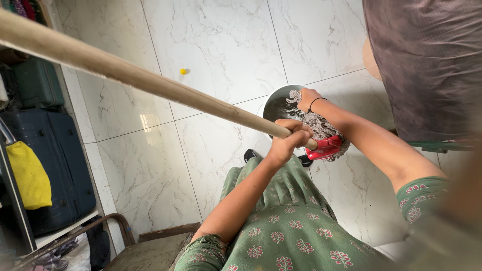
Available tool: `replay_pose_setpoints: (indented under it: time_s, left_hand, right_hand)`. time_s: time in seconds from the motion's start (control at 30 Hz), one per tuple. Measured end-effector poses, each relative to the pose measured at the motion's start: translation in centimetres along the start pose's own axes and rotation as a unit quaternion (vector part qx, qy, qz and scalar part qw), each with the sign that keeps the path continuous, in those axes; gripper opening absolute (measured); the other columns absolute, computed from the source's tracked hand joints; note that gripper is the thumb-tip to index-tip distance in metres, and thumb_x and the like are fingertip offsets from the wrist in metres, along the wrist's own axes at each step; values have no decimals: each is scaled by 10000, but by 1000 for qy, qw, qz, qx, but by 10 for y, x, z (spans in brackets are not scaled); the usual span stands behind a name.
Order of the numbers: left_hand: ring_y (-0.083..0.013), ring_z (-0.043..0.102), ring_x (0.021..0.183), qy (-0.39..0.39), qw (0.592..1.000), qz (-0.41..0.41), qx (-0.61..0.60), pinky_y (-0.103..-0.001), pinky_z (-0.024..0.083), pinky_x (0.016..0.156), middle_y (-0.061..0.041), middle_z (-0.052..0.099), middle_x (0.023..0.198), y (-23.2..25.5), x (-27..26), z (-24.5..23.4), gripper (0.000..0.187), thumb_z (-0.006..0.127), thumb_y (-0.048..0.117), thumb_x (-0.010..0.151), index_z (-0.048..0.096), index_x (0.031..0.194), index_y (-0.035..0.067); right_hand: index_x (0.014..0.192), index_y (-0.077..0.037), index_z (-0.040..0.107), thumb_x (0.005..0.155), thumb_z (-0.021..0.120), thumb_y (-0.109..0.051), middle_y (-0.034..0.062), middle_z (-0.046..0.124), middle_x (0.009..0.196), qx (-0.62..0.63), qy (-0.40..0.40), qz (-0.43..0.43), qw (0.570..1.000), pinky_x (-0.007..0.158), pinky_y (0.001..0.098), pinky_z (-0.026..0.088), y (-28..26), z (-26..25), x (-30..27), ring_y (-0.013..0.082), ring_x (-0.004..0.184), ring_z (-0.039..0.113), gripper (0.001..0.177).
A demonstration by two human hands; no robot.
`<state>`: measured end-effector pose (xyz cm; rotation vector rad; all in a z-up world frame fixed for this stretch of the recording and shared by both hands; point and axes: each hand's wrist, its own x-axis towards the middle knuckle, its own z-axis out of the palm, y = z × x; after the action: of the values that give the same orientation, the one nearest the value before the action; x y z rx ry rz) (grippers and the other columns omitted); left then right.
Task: The person dips a mop into a bucket, wrings it out by hand, and then mops the tiled floor in a room.
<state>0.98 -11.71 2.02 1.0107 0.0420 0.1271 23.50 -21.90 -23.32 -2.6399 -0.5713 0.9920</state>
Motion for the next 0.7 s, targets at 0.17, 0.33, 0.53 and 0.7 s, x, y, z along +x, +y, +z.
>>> replay_pose_setpoints:
  time_s: [0.17,0.33,0.53,0.7]
  left_hand:
    - [-145,381,545,50,998,-36,-28,-345,473,721,-58,431,546,-6,-1,-3,326,575,-15,797,348,573,53]
    - [-145,350,514,41,997,7,-57,-366,485,741,-57,406,538,3,-3,-13,363,580,-27,812,334,567,76]
    - [-155,308,508,6,997,36,-64,-372,452,710,-61,389,527,22,-10,-19,379,544,-12,822,267,593,105]
    - [-165,315,540,-5,996,48,-71,-386,425,697,-34,341,536,29,-21,-15,395,564,-35,819,266,594,93]
  right_hand:
    - [1050,-44,724,705,805,-203,207,742,992,123,27,-45,991,854,379,551,25,-10,0,318,947,719,388]
    - [860,-83,703,742,809,-166,49,703,838,419,-36,-44,906,702,320,533,22,-45,-20,183,769,657,179]
    - [800,-82,617,1022,504,-435,125,665,737,638,-144,55,755,610,466,608,1,-78,-39,262,651,685,432]
    - [1021,-188,679,981,458,-208,93,730,882,575,-126,23,808,671,444,608,-22,-93,-55,217,738,691,225]
